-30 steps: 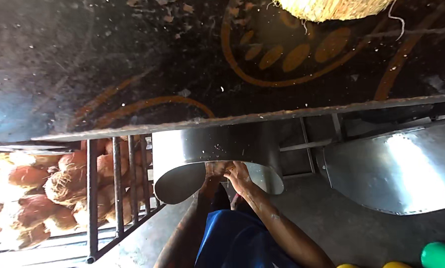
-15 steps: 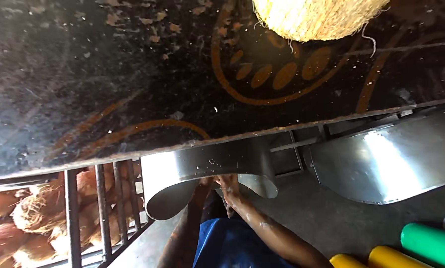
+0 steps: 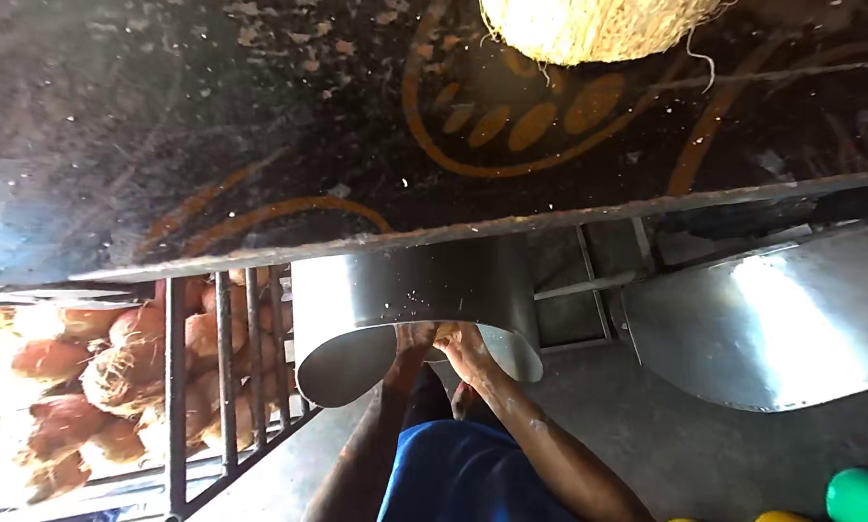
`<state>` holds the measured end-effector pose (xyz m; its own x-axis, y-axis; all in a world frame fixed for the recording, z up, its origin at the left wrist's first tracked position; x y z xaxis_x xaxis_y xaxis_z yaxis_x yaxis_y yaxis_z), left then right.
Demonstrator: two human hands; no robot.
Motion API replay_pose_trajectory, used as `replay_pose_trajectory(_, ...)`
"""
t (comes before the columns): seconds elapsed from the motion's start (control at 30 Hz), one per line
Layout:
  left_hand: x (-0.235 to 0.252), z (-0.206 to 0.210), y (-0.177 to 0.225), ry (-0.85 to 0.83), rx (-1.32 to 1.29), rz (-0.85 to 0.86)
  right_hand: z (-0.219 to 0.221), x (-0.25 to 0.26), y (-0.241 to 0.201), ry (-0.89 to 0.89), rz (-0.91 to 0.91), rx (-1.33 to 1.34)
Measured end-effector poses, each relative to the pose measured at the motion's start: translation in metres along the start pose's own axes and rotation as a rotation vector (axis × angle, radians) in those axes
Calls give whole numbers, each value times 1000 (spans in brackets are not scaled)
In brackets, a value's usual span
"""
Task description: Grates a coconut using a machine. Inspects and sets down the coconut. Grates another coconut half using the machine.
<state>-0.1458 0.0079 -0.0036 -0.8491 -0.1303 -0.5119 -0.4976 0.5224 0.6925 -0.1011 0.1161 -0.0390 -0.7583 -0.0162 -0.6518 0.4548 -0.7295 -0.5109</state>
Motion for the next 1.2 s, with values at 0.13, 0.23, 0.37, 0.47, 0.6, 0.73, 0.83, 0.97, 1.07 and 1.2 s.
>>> replay_pose_trajectory(0.13, -1, 5, -6, 47, -72, -8, -6, 4, 3, -23, -13, -84)
replay_pose_trajectory(0.23, 4, 6, -12, 41, -155, -4, -4, 5, 4, -8, -15, -122)
replay_pose_trajectory(0.37, 2, 10, -20, 29, -291, 1, -2, -2, 2, 78, -16, -165)
replay_pose_trajectory(0.47, 9, 14, -26, 13, -393, -22, 2, -3, -1, 105, -23, -232)
replay_pose_trajectory(0.6, 20, 22, -30, -3, -529, -81, 12, -2, -7, 165, -50, -273)
replay_pose_trajectory(0.73, 5, 24, -32, -205, -773, -168, 11, -20, -11, 120, 6, -227)
replay_pose_trajectory(0.83, -11, 4, -23, -348, -765, -116, 8, -27, -5, 21, 82, -36)
replay_pose_trajectory(0.97, 0, -6, 0, -80, -303, 4, 12, -16, -8, 54, 101, 13)
replay_pose_trajectory(1.07, 8, 9, -12, 43, -225, -27, 2, -9, -3, 7, 106, -37)
replay_pose_trajectory(1.2, 4, 18, -18, 50, -330, -84, -4, -12, -1, 76, 102, -77)
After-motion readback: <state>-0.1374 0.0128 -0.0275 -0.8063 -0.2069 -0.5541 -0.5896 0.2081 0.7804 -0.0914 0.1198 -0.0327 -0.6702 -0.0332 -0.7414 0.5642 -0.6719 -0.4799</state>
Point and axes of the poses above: each hand's wrist, its own x-axis towards the middle knuckle, its own z-axis out of the palm, y = z × x, the point moved 5 cm from there along x, towards the middle knuckle, and after that the axes turned 7 degrees about x, right-handed, at the moved point
